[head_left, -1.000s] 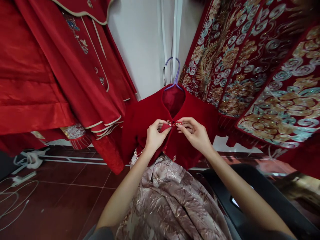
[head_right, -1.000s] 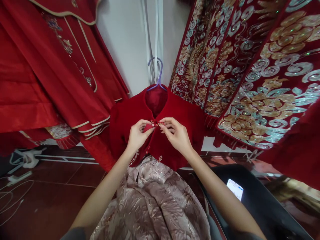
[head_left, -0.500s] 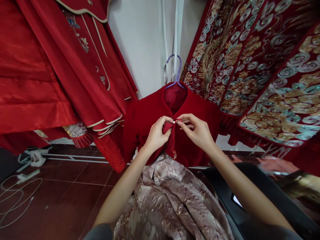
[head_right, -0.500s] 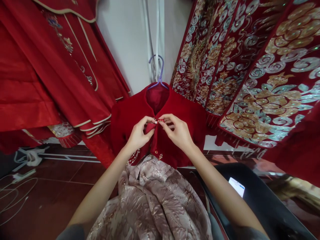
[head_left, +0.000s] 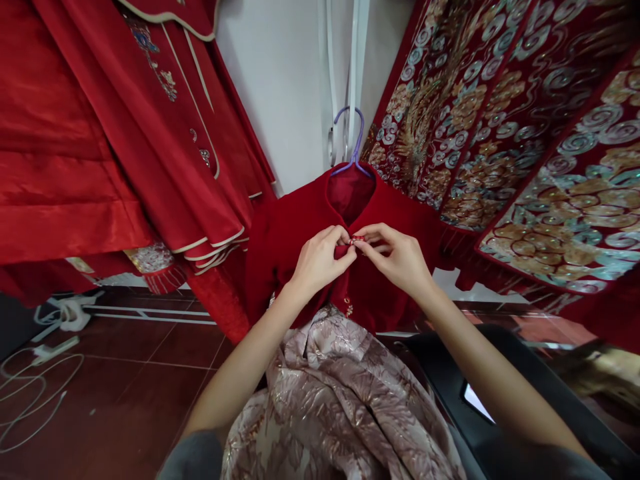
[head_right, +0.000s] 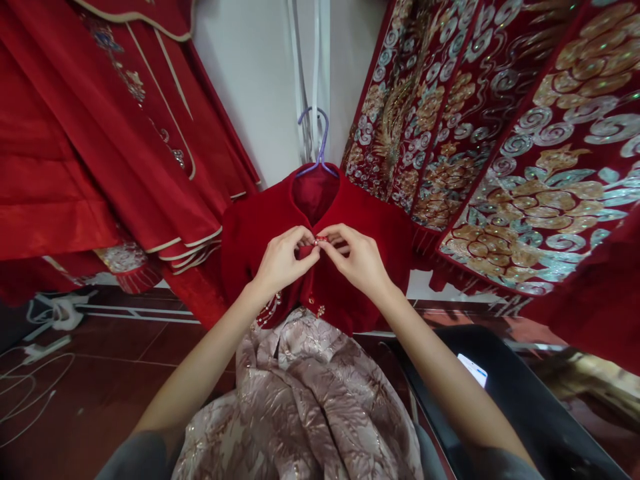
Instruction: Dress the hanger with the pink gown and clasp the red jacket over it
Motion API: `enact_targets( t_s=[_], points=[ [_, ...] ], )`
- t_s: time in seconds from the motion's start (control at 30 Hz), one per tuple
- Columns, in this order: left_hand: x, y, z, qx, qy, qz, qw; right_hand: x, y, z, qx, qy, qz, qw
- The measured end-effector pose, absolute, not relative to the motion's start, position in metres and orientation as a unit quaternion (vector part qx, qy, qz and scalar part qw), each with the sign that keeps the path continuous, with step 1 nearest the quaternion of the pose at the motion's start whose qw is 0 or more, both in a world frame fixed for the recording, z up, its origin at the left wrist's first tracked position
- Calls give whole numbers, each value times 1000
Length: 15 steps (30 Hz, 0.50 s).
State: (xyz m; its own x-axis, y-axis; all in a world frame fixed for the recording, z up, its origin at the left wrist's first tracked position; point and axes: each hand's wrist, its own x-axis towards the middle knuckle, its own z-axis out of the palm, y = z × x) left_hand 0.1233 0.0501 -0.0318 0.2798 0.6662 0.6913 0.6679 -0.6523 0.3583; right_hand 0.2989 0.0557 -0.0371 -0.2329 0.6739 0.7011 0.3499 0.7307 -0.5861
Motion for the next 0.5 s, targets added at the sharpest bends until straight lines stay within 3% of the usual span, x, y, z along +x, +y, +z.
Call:
enact_targets(
  t_s=[0.5],
  points=[
    [123, 60, -19, -856, -367, -363, 32, 303, 72, -28, -297, -795, 200, 489]
  ],
)
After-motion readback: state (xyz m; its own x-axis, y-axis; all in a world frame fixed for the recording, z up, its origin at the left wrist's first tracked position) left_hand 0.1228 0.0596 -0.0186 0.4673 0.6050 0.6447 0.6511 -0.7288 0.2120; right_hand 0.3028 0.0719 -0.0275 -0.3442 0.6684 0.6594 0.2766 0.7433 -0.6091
